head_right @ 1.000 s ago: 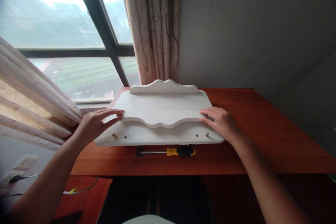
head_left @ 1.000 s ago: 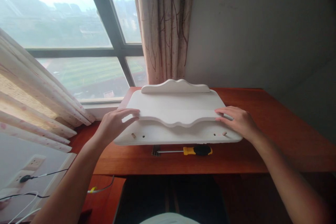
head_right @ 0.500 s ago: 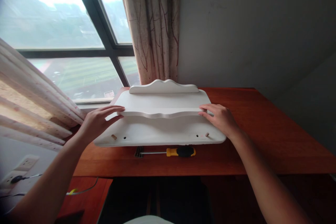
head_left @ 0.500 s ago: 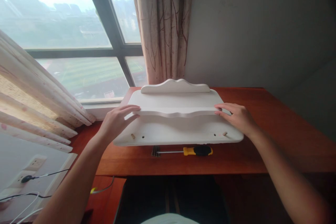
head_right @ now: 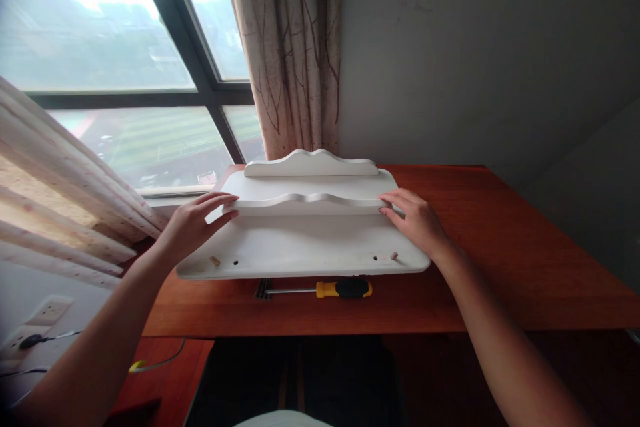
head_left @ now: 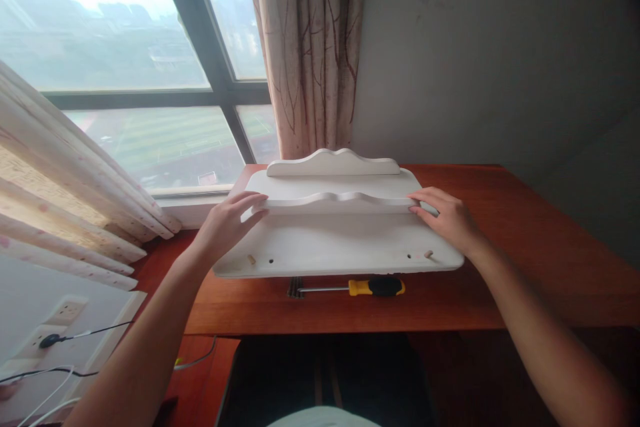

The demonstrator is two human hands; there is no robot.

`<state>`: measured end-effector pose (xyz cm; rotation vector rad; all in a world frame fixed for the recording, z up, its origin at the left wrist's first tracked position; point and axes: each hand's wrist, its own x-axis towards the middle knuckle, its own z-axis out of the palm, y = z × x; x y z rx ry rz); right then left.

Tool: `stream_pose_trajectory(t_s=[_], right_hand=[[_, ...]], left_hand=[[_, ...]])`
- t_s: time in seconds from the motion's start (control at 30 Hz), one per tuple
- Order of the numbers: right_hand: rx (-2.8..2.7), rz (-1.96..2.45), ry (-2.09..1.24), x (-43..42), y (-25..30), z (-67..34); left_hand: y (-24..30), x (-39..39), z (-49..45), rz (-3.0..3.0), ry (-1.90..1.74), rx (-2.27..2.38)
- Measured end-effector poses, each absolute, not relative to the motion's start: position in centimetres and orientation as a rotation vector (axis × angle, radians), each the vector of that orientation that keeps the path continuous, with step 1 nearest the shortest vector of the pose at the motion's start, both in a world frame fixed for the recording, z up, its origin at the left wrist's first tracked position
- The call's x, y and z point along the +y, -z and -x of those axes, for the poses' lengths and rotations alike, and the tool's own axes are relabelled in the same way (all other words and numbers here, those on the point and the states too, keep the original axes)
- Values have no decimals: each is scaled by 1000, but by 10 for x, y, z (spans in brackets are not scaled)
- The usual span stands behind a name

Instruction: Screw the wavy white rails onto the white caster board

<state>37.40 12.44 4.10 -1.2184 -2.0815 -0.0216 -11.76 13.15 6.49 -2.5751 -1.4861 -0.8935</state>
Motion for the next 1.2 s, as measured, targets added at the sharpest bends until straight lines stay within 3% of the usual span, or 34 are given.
stream_pose_trajectory(t_s=[0.3,0.57,0.73,0.97,1.2], right_hand=[[-1972,1228,-108,119,-43,-371],[-1690,1393,-609,100,-54,-377],[-1646,1431,-758,82,-58,-379],[-1667,1412,-733,57,-64,-384],[-1837,1480,-444,39,-63,-383]], left_hand=[[-74,137,118,2669,984,-1522],[-82,117,131,2757,1079,-1798],[-89,102,131,2763,1171,-1860],[-98,77,130,2725,1183,-1841],[-96,61,129,2706,1096,-1832]])
